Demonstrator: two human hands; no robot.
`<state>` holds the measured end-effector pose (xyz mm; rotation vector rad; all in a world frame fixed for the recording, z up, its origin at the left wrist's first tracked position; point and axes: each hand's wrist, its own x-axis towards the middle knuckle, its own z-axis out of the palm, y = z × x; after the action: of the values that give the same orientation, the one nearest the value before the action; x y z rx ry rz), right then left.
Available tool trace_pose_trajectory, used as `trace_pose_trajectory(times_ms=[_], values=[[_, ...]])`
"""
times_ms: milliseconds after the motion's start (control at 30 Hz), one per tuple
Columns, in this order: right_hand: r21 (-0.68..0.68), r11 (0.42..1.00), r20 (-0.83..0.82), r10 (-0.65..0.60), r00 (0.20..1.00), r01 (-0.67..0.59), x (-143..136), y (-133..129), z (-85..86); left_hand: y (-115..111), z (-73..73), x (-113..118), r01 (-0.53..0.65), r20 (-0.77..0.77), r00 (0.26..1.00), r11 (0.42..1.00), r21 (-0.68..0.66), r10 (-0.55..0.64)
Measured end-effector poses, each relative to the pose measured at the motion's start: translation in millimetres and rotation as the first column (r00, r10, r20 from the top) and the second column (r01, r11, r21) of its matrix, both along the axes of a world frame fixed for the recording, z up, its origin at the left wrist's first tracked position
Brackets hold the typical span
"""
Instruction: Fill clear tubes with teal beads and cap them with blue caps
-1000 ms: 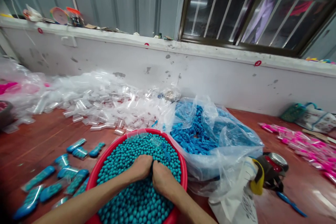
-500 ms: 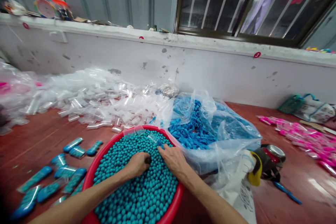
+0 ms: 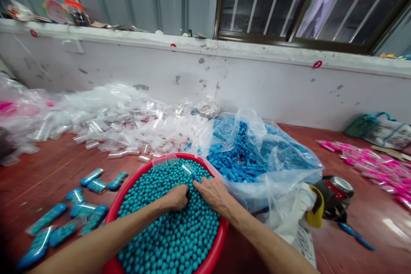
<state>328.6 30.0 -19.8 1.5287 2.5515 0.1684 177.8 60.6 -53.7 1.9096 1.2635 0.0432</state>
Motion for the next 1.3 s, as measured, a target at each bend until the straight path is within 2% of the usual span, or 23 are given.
trace_pose_trajectory(times_ms=[67,167,300,467,567,667,733,800,833,867,900,1000,1067,1133,1233,1300], values=[[0.029,1.000,0.000,0.000,1.000,0.000,-0.7,-0.8,-2.2,-0.1,-3.1,-4.7,-0.027,0.146,0.988,0.987,-0.157,0.050],[0.059,0.998,-0.001,-0.007,1.000,0.007,-1.7,-2.4,-5.3,-2.3,-4.5,-12.7,-0.029,0.353,0.920,0.929,-0.368,0.169],[0.094,0.996,0.010,0.007,1.000,-0.008,-3.1,-3.3,-7.2,-5.2,2.3,-21.5,-0.003,0.516,0.797,0.856,-0.517,0.314],[0.147,0.987,-0.017,0.074,0.997,-0.070,-10.6,-3.5,-8.9,-9.9,14.8,-46.6,-0.014,0.599,0.693,0.837,-0.547,0.402],[0.179,0.984,-0.143,0.019,0.990,0.007,-18.1,-4.0,-9.8,-16.5,17.7,-61.3,-0.119,0.611,0.654,0.859,-0.498,0.445],[0.157,0.981,-0.254,-0.075,0.964,0.117,-30.4,-7.8,-7.2,-24.9,18.1,-66.6,-0.242,0.627,0.618,0.873,-0.423,0.475],[0.086,0.985,-0.460,-0.095,0.883,0.151,-41.6,-12.9,-4.0,-29.6,17.7,-66.0,-0.308,0.629,0.621,0.884,-0.353,0.468],[-0.017,0.992,-0.696,-0.099,0.712,0.122,-51.9,-19.2,-1.3,-33.1,16.8,-65.2,-0.351,0.629,0.631,0.890,-0.291,0.455],[-0.058,0.994,-0.769,-0.103,0.631,0.091,-55.4,-22.4,-0.4,-34.4,16.1,-65.5,-0.363,0.630,0.633,0.891,-0.273,0.450],[-0.086,0.994,-0.803,-0.108,0.586,0.065,-57.2,-25.3,0.2,-35.5,15.3,-66.3,-0.368,0.629,0.632,0.890,-0.270,0.452],[-0.108,0.993,-0.813,-0.117,0.570,0.050,-57.1,-27.9,0.8,-36.4,14.5,-67.8,-0.366,0.626,0.631,0.887,-0.281,0.458],[-0.161,0.987,-0.776,-0.132,0.617,0.009,-48.7,-33.8,3.0,-38.6,12.8,-73.2,-0.338,0.594,0.658,0.886,-0.317,0.463],[-0.193,0.981,-0.775,-0.148,0.614,-0.006,-43.0,-36.2,5.1,-39.9,12.5,-75.2,-0.312,0.584,0.675,0.892,-0.327,0.451],[-0.231,0.973,-0.819,-0.209,0.535,0.026,-42.8,-37.4,6.5,-41.3,12.8,-74.6,-0.297,0.594,0.671,0.895,-0.333,0.444],[-0.314,0.946,-0.876,-0.321,0.359,0.078,-53.1,-37.3,4.7,-44.7,13.4,-71.1,-0.275,0.630,0.640,0.897,-0.347,0.440],[-0.335,0.939,-0.890,-0.343,0.300,0.081,-62.3,-36.6,2.5,-48.0,13.9,-69.0,-0.246,0.669,0.611,0.905,-0.347,0.423]])
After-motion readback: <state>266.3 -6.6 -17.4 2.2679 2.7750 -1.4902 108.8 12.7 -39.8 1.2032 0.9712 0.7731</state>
